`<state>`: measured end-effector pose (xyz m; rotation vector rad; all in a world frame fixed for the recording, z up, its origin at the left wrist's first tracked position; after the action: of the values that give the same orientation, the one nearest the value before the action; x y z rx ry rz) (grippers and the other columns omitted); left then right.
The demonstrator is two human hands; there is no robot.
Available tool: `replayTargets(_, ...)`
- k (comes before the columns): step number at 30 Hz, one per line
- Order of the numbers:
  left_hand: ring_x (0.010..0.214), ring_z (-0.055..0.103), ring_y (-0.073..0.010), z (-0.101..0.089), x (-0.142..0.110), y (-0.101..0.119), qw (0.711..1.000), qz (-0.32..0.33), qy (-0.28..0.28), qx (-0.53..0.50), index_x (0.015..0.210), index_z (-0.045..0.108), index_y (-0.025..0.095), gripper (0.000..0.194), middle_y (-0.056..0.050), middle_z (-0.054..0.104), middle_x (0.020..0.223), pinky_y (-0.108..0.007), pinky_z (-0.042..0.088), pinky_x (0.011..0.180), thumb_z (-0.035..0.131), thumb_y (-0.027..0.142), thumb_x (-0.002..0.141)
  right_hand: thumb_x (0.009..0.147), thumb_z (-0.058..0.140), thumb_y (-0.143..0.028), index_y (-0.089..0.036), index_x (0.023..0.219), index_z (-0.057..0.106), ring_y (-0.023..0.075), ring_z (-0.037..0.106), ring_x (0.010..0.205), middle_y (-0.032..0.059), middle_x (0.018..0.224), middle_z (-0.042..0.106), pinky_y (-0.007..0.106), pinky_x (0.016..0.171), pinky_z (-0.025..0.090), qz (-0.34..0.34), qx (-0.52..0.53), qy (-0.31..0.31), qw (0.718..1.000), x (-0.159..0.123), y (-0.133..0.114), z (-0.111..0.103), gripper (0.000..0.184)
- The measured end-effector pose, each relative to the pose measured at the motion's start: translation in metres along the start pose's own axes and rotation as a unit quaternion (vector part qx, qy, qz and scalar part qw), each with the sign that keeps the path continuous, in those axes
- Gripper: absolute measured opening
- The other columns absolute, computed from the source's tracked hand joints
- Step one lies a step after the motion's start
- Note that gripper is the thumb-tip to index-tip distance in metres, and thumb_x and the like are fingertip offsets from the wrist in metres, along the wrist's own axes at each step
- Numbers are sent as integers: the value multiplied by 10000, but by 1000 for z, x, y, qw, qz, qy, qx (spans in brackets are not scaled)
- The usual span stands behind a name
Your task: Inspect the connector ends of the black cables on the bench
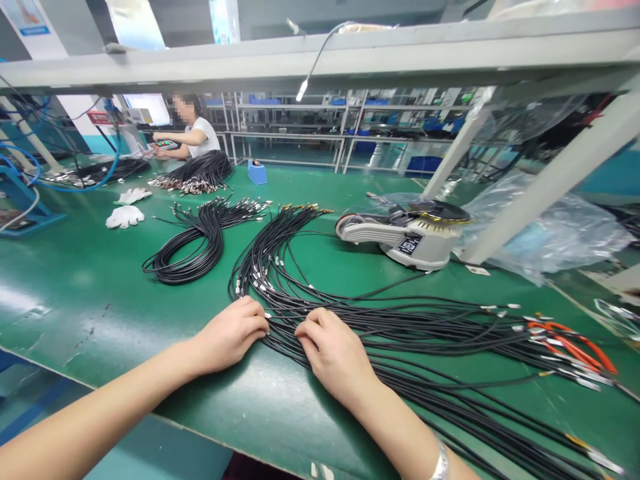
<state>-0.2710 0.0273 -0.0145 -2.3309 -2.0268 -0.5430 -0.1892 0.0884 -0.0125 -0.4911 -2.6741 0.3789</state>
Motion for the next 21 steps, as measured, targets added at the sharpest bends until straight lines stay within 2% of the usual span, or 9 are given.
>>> replayTargets(3, 789, 481, -156, 0, 7, -5, 998, -33, -36, -46, 745, 604, 171, 168, -25, 567, 775, -281, 413, 715, 468, 147, 840, 821, 479, -159, -185, 848, 631, 168, 509, 817, 51, 859, 566, 293, 746, 423, -27, 2, -9, 1000, 1, -15, 1, 156)
replayTargets(5, 791, 491, -150, -4, 10, -7, 996, -40, -41, -75, 733, 601, 176, 145, -15, 580, 774, -281, 411, 735, 492, 147, 823, 824, 486, -180, -190, 868, 645, 166, 506, 815, 49, 851, 567, 295, 749, 424, -40, 3, -16, 999, 3, -24, 3, 165)
replayTargets(8, 788, 512, -144, -12, 11, -11, 993, -55, -38, -100, 751, 606, 182, 136, -8, 598, 779, -284, 418, 753, 492, 160, 821, 823, 484, -186, -189, 783, 656, 160, 506, 792, 49, 828, 571, 285, 731, 425, -53, 5, -12, 998, 10, -34, 5, 176)
replayTargets(11, 799, 520, -148, -16, 10, -9, 993, -48, -38, -101, 856, 614, 193, 146, -17, 607, 807, -286, 430, 740, 470, 178, 836, 800, 494, -169, -176, 725, 635, 156, 526, 782, 47, 805, 589, 269, 729, 429, -14, 38, 8, 999, 19, -32, 0, 160)
replayTargets(14, 799, 528, -142, -21, 8, -6, 994, -9, -12, -112, 922, 618, 205, 173, -20, 617, 805, -276, 436, 735, 463, 184, 850, 805, 476, -176, -183, 784, 627, 148, 576, 732, 32, 789, 636, 243, 656, 445, 57, 96, -23, 993, 20, -23, -3, 153)
replayTargets(16, 773, 542, -133, -24, 7, -12, 991, -4, 17, -132, 909, 631, 211, 173, -15, 627, 784, -270, 443, 724, 466, 203, 857, 828, 446, -195, -209, 820, 632, 146, 605, 699, 10, 776, 666, 233, 598, 449, 76, 117, -69, 988, 8, -20, -9, 187)
replayTargets(18, 758, 554, -128, -22, 5, -22, 987, -15, 31, -156, 903, 639, 214, 166, -12, 635, 779, -269, 450, 722, 481, 231, 856, 844, 427, -213, -247, 828, 643, 149, 626, 701, -16, 775, 684, 229, 582, 462, 73, 114, -104, 985, -17, -12, -25, 219)
replayTargets(21, 760, 556, -126, -14, 1, -31, 985, -27, 23, -166, 901, 647, 210, 160, -11, 634, 780, -281, 449, 753, 497, 232, 849, 836, 461, -284, -303, 903, 652, 161, 654, 707, -33, 801, 704, 232, 593, 505, 80, 73, -88, 990, -69, 18, -67, 203)
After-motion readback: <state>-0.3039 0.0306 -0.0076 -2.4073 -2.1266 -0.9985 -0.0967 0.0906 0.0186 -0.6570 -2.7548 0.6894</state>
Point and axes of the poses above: each hand's wrist, its own x-axis towards the middle knuckle, its own z-axis out of the palm, y = z × x, the point moved 10 cm from there along x, towards the middle knuckle
